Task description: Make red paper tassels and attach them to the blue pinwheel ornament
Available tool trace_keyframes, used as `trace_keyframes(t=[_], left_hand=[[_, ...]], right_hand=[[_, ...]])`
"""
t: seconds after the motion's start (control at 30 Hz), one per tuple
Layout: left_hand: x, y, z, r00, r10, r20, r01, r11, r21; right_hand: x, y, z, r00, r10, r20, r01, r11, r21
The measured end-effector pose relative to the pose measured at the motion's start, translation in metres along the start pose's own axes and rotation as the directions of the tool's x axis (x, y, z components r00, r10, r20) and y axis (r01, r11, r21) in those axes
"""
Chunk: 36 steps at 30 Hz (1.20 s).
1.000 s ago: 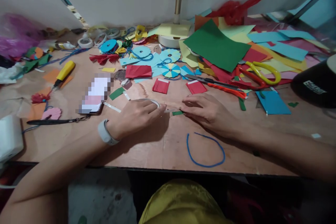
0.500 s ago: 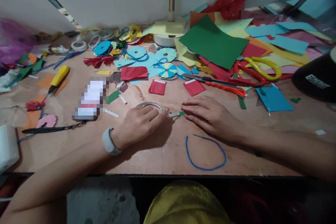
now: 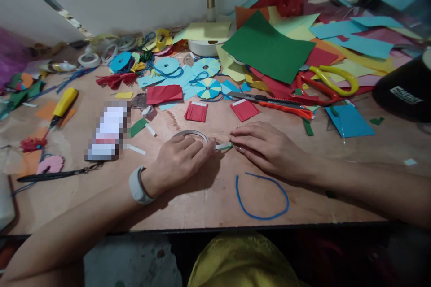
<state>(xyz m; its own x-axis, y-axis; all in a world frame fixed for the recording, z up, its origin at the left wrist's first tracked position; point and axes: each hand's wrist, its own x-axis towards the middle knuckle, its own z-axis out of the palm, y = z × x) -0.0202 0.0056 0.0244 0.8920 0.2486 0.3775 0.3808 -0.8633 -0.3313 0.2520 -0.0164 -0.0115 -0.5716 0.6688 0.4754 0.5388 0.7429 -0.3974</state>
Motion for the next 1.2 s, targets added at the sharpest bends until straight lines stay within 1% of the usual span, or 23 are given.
trace_keyframes(t=[0.23,0.53,0.63,0.8,0.87,0.93,1.0,1.13,1.2], left_hand=[[0.000,0.001,0.001,0.998,0.050,0.030,-0.051,0.999,0.017],[0.002,0.002,0.000,0.998,0.044,0.033,-0.045,0.997,0.054],[0.001,0.002,0.000,0.999,0.029,0.032,-0.031,0.998,0.050],[0.001,0.002,0.000,1.000,0.010,0.011,-0.011,0.999,0.033],[0.001,0.002,-0.001,1.000,0.011,-0.008,-0.011,1.000,0.021],[0.002,0.002,-0.003,0.999,0.011,-0.046,-0.011,1.000,0.010],[0.003,0.003,-0.004,0.997,0.018,-0.076,-0.017,1.000,0.004],[0.003,0.003,-0.006,0.996,0.028,-0.084,-0.027,0.999,0.018],[0.003,0.003,-0.006,0.996,0.029,-0.085,-0.026,0.999,0.026]], right_hand=[[0.000,0.000,-0.001,1.000,-0.017,0.008,0.017,0.999,-0.028],[0.000,-0.001,0.000,1.000,-0.026,0.005,0.026,0.998,-0.050],[-0.001,0.000,0.000,1.000,-0.011,0.000,0.011,1.000,-0.025],[-0.001,-0.001,-0.001,0.999,0.017,0.032,-0.017,1.000,0.008],[0.000,-0.003,-0.004,0.999,0.034,-0.009,-0.034,0.999,0.036],[0.003,-0.006,-0.006,0.996,0.077,-0.049,-0.073,0.994,0.083],[0.007,-0.008,-0.009,0.994,0.102,-0.048,-0.095,0.987,0.129],[0.011,-0.010,-0.010,0.999,0.048,0.006,-0.049,0.980,0.194],[0.012,-0.011,-0.009,0.998,0.058,0.012,-0.059,0.968,0.243]])
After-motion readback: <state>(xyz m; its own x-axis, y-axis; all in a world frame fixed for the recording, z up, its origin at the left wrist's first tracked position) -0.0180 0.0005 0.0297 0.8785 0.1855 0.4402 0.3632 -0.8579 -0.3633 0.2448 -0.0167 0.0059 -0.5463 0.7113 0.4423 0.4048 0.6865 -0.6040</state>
